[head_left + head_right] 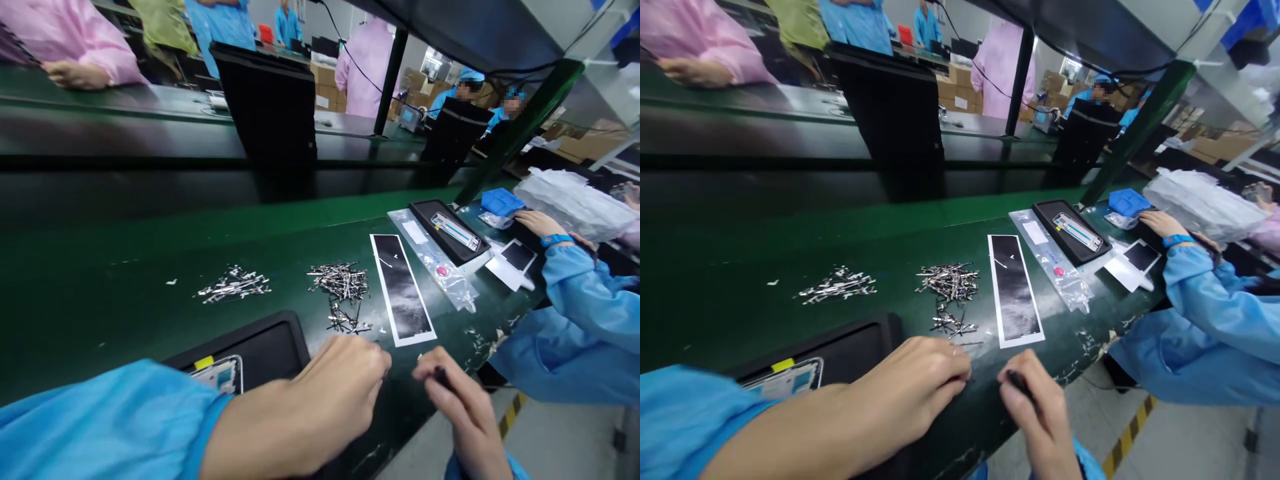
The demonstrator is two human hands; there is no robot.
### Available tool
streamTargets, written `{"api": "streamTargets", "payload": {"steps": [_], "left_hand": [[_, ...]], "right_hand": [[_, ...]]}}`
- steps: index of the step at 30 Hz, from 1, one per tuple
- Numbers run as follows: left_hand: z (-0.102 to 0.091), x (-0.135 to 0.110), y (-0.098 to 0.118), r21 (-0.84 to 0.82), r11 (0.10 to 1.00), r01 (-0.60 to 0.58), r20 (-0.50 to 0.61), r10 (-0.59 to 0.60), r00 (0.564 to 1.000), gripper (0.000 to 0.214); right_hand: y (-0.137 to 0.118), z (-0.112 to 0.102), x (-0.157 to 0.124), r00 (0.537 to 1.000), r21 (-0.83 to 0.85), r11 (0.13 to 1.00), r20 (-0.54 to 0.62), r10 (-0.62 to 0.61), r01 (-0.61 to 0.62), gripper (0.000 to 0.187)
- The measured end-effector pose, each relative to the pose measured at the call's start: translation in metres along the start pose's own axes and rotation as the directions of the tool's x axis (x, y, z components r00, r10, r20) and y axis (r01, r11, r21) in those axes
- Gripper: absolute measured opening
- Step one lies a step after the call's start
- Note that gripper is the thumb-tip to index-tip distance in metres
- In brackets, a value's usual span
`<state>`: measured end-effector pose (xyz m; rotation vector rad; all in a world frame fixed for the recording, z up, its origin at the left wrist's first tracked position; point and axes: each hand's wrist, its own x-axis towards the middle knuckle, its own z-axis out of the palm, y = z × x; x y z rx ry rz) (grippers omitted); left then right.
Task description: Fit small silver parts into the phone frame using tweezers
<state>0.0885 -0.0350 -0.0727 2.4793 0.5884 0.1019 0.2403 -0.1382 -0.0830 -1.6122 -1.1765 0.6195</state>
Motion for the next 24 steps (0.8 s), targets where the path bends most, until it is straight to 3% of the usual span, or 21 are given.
{"api": "streamTargets", "payload": {"steps": [2, 4, 7, 9, 16, 24], "left_hand": [[0.0, 0.017, 0.002, 0.126, 0.989, -0.074, 0.077, 0.065, 0.995, 0.018], [0.002, 0.028, 0.004, 0.246, 0.949, -0.196, 0.077, 0.183, 0.98, 0.018], [0.013, 0.039, 0.008, 0.382, 0.856, -0.348, 0.081, 0.344, 0.935, 0.025], [0.022, 0.045, 0.008, 0.435, 0.808, -0.398, 0.128, 0.382, 0.915, 0.027], [0.043, 0.057, -0.002, 0.486, 0.767, -0.418, 0.158, 0.394, 0.906, 0.041], [0.047, 0.057, -0.006, 0.486, 0.757, -0.437, 0.156, 0.417, 0.895, 0.045]], "right_hand": [[0.011, -0.011, 0.001, 0.991, -0.073, 0.997, -0.134, 0.026, -0.036, 0.021], [0.024, -0.02, 0.003, 0.974, -0.148, 0.987, -0.225, 0.031, -0.065, 0.02], [0.043, -0.027, 0.005, 0.957, -0.164, 0.981, -0.284, 0.053, -0.103, 0.02], [0.051, -0.03, 0.006, 0.95, -0.161, 0.977, -0.302, 0.083, -0.137, 0.022], [0.057, -0.028, 0.014, 0.91, -0.118, 0.957, -0.357, 0.21, -0.267, 0.025], [0.072, -0.018, 0.024, 0.845, 0.056, 0.953, -0.448, 0.292, -0.299, 0.03]]}}
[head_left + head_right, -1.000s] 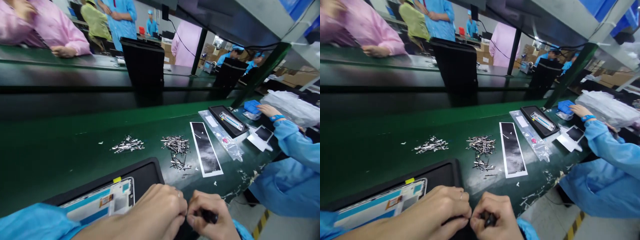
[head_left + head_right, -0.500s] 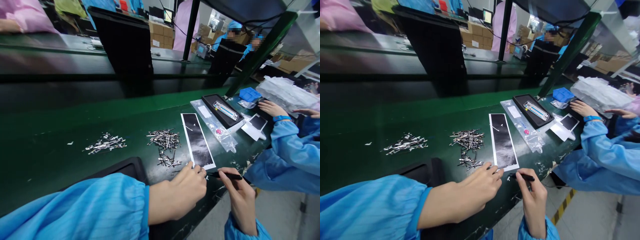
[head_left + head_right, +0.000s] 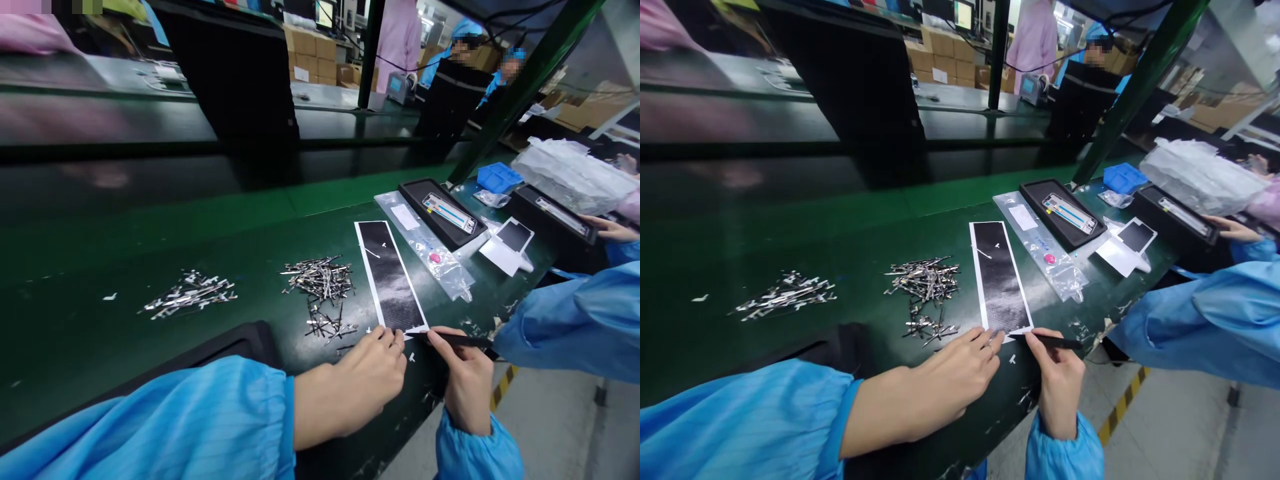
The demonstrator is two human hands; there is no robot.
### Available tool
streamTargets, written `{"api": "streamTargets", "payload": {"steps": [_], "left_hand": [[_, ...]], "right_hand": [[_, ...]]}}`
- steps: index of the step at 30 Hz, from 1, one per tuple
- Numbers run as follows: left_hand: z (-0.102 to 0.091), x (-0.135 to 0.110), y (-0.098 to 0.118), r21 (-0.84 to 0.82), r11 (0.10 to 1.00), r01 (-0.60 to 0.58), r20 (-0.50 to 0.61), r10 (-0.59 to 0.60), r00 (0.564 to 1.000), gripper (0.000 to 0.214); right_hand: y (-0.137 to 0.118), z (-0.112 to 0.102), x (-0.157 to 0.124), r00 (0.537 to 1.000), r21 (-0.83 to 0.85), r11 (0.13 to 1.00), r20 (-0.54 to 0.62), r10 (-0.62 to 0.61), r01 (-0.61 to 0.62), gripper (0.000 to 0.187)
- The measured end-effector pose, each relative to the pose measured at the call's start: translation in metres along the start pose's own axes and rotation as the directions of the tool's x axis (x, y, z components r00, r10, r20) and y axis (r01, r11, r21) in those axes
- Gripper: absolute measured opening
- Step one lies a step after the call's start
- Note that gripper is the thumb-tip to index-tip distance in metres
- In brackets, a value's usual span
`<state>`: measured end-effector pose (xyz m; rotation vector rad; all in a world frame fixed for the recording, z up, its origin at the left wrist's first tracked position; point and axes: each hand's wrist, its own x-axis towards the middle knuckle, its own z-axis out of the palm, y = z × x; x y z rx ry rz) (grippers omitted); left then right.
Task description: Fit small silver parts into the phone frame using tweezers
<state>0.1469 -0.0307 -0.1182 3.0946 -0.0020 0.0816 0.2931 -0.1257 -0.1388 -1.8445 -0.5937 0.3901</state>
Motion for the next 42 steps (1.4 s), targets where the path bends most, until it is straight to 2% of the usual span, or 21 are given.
{"api": "streamTargets", "payload": {"steps": [11, 21, 33, 36, 38, 40, 42], "left_hand": [[-0.013, -0.003, -0.002, -0.057, 0.998, 0.008, 0.062, -0.004, 0.998, 0.043], [-0.001, -0.002, -0.001, -0.052, 0.999, 0.003, 0.022, -0.002, 1.0, 0.043], [-0.006, -0.005, -0.002, -0.123, 0.992, 0.029, 0.066, -0.021, 0.998, 0.043], [-0.011, -0.005, -0.002, -0.212, 0.973, 0.089, 0.037, -0.083, 0.996, 0.034], [-0.021, -0.003, -0.001, -0.297, 0.938, 0.177, 0.005, -0.183, 0.983, 0.027], [-0.035, -0.002, -0.001, -0.42, 0.857, 0.298, -0.017, -0.336, 0.942, 0.024], [-0.05, -0.003, -0.001, -0.563, 0.724, 0.397, 0.012, -0.474, 0.881, 0.021]], "right_hand": [[0.001, 0.003, -0.002, 0.999, 0.094, 0.994, 0.01, 0.048, -0.049, 0.026], [-0.003, 0.005, 0.0, 0.996, 0.169, 0.981, 0.014, 0.089, -0.09, 0.022], [-0.004, 0.002, 0.001, 0.985, 0.397, 0.907, -0.036, 0.166, -0.138, 0.023], [-0.013, -0.002, 0.0, 0.987, 0.438, 0.894, -0.076, 0.143, -0.096, 0.022], [-0.021, -0.006, -0.001, 0.987, 0.468, 0.882, -0.108, 0.118, -0.054, 0.021], [-0.03, -0.011, -0.002, 0.989, 0.495, 0.869, -0.115, 0.089, -0.021, 0.02], [-0.037, -0.017, -0.006, 0.994, 0.516, 0.857, -0.084, 0.065, -0.013, 0.019]]}}
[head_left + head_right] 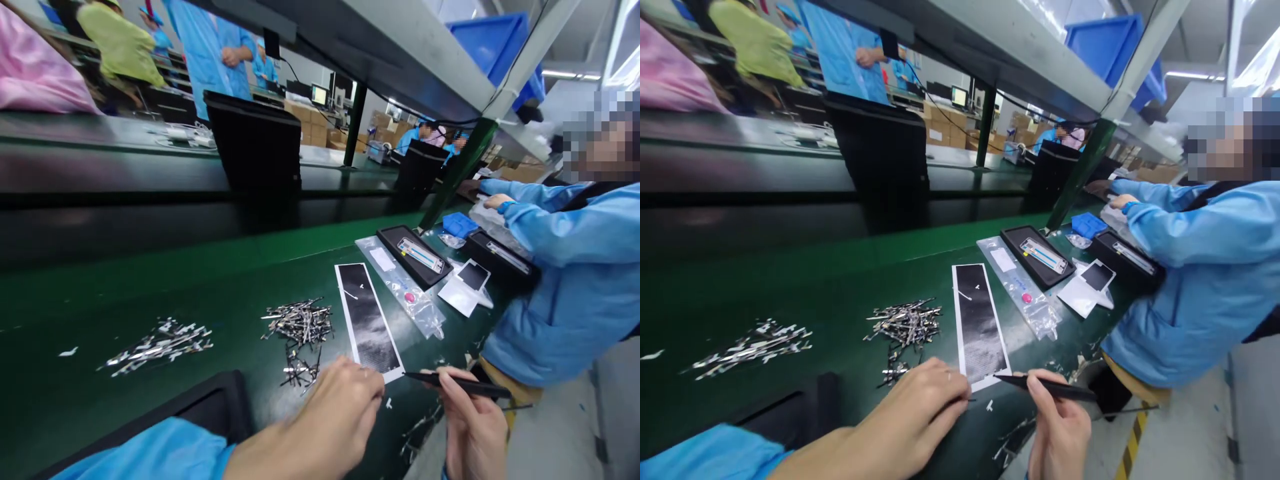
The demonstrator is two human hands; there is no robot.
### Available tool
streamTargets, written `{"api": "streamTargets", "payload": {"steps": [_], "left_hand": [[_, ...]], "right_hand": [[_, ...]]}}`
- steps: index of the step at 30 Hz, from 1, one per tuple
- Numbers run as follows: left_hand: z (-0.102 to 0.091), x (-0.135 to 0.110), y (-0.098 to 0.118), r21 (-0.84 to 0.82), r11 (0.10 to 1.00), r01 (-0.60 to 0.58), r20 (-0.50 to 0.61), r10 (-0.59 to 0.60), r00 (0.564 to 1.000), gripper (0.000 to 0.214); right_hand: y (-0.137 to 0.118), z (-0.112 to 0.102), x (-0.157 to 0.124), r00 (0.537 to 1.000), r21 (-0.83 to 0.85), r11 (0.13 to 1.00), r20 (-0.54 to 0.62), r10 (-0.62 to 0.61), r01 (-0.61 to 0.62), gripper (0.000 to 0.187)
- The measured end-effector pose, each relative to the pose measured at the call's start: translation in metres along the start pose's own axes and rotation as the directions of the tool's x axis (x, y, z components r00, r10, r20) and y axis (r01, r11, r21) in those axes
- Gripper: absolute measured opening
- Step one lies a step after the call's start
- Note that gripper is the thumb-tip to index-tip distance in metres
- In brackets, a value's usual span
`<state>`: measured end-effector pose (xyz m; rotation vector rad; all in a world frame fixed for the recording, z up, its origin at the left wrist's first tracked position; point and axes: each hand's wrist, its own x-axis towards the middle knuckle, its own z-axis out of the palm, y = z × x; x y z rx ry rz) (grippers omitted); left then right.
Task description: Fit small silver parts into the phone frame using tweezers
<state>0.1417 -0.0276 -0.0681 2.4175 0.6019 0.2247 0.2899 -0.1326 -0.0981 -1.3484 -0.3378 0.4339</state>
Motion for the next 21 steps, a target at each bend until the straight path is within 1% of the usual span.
{"api": "streamTargets", "payload": {"steps": [2, 3, 4, 5, 7, 9, 11, 13, 15, 21], "left_hand": [[-0.012, -0.003, 0.006, -0.217, 0.968, 0.125, 0.025, -0.123, 0.992, 0.019], [-0.016, -0.005, 0.008, -0.34, 0.924, 0.177, 0.059, -0.167, 0.984, 0.017], [-0.02, -0.007, 0.01, -0.465, 0.856, 0.225, 0.099, -0.202, 0.974, 0.015], [-0.022, -0.009, 0.011, -0.58, 0.771, 0.264, 0.134, -0.229, 0.964, 0.013], [-0.025, -0.015, 0.012, -0.735, 0.606, 0.304, 0.179, -0.258, 0.949, 0.009], [-0.026, -0.019, 0.014, -0.802, 0.509, 0.314, 0.197, -0.271, 0.942, 0.013], [-0.027, -0.023, 0.015, -0.827, 0.463, 0.319, 0.202, -0.284, 0.937, 0.017], [-0.027, -0.025, 0.016, -0.837, 0.44, 0.326, 0.207, -0.296, 0.932, 0.019], [-0.028, -0.027, 0.017, -0.84, 0.437, 0.322, 0.204, -0.296, 0.933, 0.02], [-0.028, -0.03, 0.016, -0.855, 0.408, 0.319, 0.214, -0.283, 0.935, 0.021]], "right_hand": [[-0.007, -0.002, -0.004, 0.998, 0.007, 1.0, 0.064, 0.0, 0.0, 0.018], [-0.009, -0.003, -0.007, 0.995, 0.004, 1.0, 0.098, -0.01, 0.01, 0.017], [-0.011, -0.003, -0.009, 0.991, -0.002, 1.0, 0.132, -0.027, 0.027, 0.017], [-0.013, -0.002, -0.012, 0.985, -0.009, 0.999, 0.167, -0.044, 0.046, 0.016], [-0.015, 0.002, -0.016, 0.971, -0.009, 0.996, 0.224, -0.083, 0.087, 0.014], [-0.016, 0.008, -0.019, 0.957, -0.005, 0.993, 0.266, -0.111, 0.117, 0.011], [-0.017, 0.013, -0.022, 0.948, -0.006, 0.992, 0.293, -0.121, 0.128, 0.009], [-0.018, 0.016, -0.024, 0.944, -0.002, 0.993, 0.31, -0.114, 0.121, 0.008], [-0.019, 0.017, -0.025, 0.938, 0.003, 0.992, 0.326, -0.12, 0.126, 0.007], [-0.022, 0.02, -0.027, 0.911, 0.021, 0.984, 0.374, -0.171, 0.176, 0.006]]}}
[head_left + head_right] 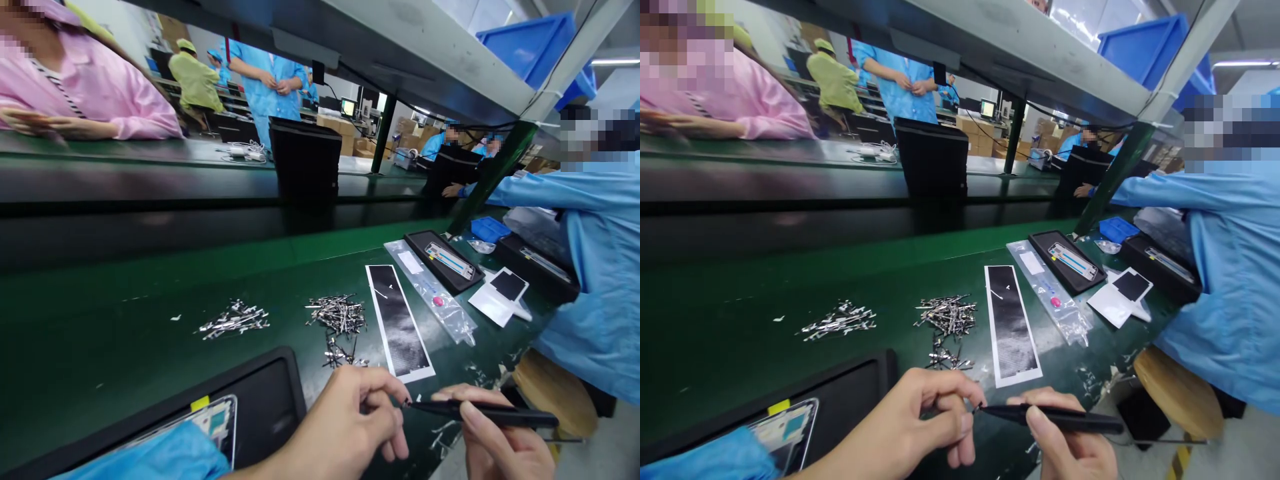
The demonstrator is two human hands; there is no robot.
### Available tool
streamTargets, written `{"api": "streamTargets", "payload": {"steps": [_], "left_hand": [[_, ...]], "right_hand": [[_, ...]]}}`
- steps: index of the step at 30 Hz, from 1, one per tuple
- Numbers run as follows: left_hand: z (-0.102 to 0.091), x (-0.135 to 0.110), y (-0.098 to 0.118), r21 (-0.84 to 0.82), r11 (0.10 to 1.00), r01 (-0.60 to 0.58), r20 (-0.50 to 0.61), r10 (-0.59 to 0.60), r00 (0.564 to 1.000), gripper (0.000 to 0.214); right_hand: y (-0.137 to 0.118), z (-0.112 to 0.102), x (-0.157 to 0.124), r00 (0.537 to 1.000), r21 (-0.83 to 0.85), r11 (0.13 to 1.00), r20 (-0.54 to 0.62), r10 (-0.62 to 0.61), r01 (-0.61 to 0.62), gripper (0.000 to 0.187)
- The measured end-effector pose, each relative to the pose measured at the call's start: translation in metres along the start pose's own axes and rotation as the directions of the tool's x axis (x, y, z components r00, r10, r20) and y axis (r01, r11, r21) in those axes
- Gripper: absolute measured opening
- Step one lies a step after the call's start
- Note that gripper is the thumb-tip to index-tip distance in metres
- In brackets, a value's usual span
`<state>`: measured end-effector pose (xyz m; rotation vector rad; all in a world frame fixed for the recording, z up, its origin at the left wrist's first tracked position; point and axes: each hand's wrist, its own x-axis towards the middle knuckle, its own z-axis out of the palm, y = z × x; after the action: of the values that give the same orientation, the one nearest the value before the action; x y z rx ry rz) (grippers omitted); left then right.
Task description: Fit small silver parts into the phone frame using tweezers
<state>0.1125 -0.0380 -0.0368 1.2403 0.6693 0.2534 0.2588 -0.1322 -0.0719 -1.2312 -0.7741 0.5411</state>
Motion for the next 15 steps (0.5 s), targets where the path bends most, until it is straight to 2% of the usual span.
{"api": "streamTargets", "payload": {"steps": [7, 15], "left_hand": [[-0.0013, -0.0012, 0.0003, 0.01, 1.0, -0.006, 0.01, 0.006, 1.0, 0.016], [0.0007, -0.0034, 0.0017, -0.002, 1.0, 0.018, 0.009, -0.018, 1.0, 0.018]], "right_hand": [[-0.0017, 0.002, -0.0016, 0.999, 0.005, 0.999, 0.026, 0.036, -0.036, 0.005], [-0.0074, 0.0033, -0.0012, 0.999, 0.006, 0.999, -0.026, 0.038, -0.038, 0.006]]}}
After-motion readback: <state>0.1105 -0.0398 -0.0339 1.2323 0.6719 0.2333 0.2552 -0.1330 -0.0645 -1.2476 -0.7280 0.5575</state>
